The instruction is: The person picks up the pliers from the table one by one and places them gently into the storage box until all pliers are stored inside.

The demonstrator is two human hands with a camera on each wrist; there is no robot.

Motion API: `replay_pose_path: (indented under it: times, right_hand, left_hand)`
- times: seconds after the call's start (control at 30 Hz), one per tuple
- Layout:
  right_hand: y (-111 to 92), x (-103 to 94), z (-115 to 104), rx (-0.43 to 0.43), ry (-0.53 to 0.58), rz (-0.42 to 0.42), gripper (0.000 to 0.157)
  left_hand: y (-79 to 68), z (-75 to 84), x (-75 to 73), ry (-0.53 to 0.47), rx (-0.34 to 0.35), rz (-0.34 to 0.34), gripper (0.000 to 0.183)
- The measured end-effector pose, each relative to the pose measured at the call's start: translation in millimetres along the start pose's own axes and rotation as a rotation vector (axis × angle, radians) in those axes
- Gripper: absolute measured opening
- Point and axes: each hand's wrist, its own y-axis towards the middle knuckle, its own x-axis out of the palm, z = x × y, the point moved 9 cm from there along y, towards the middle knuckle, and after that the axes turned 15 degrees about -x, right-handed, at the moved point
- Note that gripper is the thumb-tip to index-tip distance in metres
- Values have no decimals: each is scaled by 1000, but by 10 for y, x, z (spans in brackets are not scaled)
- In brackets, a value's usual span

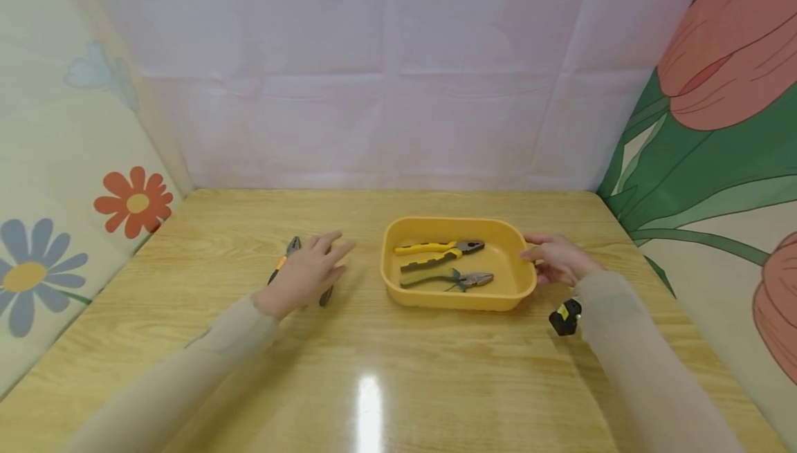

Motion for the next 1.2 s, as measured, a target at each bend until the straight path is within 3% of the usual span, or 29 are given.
replay_pose_path:
  times: [0.33, 0.77, 1.03, 1.2]
  right_hand:
    - [0, -9, 20, 1, 7, 2, 71]
    - [13, 1, 40, -8, 47, 3, 71]
    - [13, -1, 35, -8, 42, 4, 71]
    - [9, 1, 21, -8, 33, 0, 71]
  left_hand:
    - [-63, -62, -5, -24, -13, -3, 44]
    - [-200, -194, -7, 7, -40, 37, 45]
    - [-304, -260, -28, 9, -25, 105, 44]
    - [-331, -319, -29, -6, -33, 96, 42]
